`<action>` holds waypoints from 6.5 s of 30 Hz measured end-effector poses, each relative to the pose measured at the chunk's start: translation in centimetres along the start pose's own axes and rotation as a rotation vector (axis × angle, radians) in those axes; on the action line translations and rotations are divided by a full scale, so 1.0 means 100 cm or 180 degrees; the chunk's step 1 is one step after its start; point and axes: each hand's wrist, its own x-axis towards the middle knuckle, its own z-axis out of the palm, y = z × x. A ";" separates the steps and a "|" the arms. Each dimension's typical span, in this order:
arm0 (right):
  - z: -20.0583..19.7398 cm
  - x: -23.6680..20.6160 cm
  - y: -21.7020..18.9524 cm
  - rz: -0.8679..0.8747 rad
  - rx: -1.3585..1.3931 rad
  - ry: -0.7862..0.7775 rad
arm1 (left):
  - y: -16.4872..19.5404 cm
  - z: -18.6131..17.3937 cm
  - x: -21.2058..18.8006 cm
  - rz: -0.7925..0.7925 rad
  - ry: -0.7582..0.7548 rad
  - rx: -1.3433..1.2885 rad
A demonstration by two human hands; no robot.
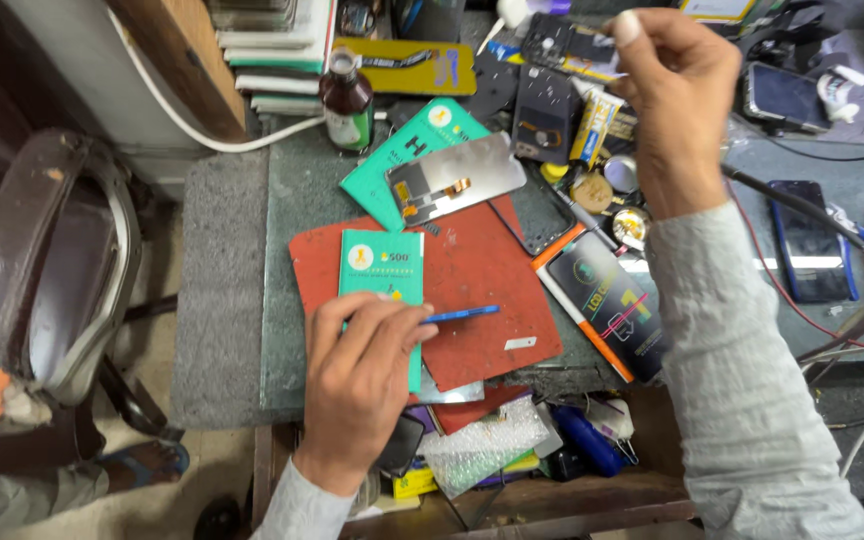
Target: The person disassembles a smartphone by removing screws and detaching internal components. They handle the phone, a screwdriver, and various small parts on a cluttered workbench.
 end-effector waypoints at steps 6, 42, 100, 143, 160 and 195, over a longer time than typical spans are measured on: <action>0.028 -0.116 -0.040 -0.0058 -0.0250 -0.1018 | -0.015 0.009 0.006 -0.0082 0.0023 -0.0017; 0.034 -0.155 -0.036 -0.2502 -0.2153 -0.1870 | -0.026 0.021 0.009 -0.0134 -0.0140 -0.0001; -0.013 -0.212 -0.058 -0.1246 -0.2218 -0.0763 | 0.016 0.014 -0.007 -0.0879 -0.0786 0.0922; 0.008 -0.163 -0.015 -0.1750 -0.2411 -0.2099 | -0.039 0.016 -0.009 -0.0447 -0.1267 0.0381; -0.060 -0.086 0.013 -0.0738 -0.3281 -0.0995 | -0.028 0.031 -0.010 -0.0387 -0.1185 0.0562; -0.088 -0.181 -0.041 -0.0093 -0.0662 -0.0833 | 0.056 0.077 0.059 -0.0909 -0.1465 -0.1745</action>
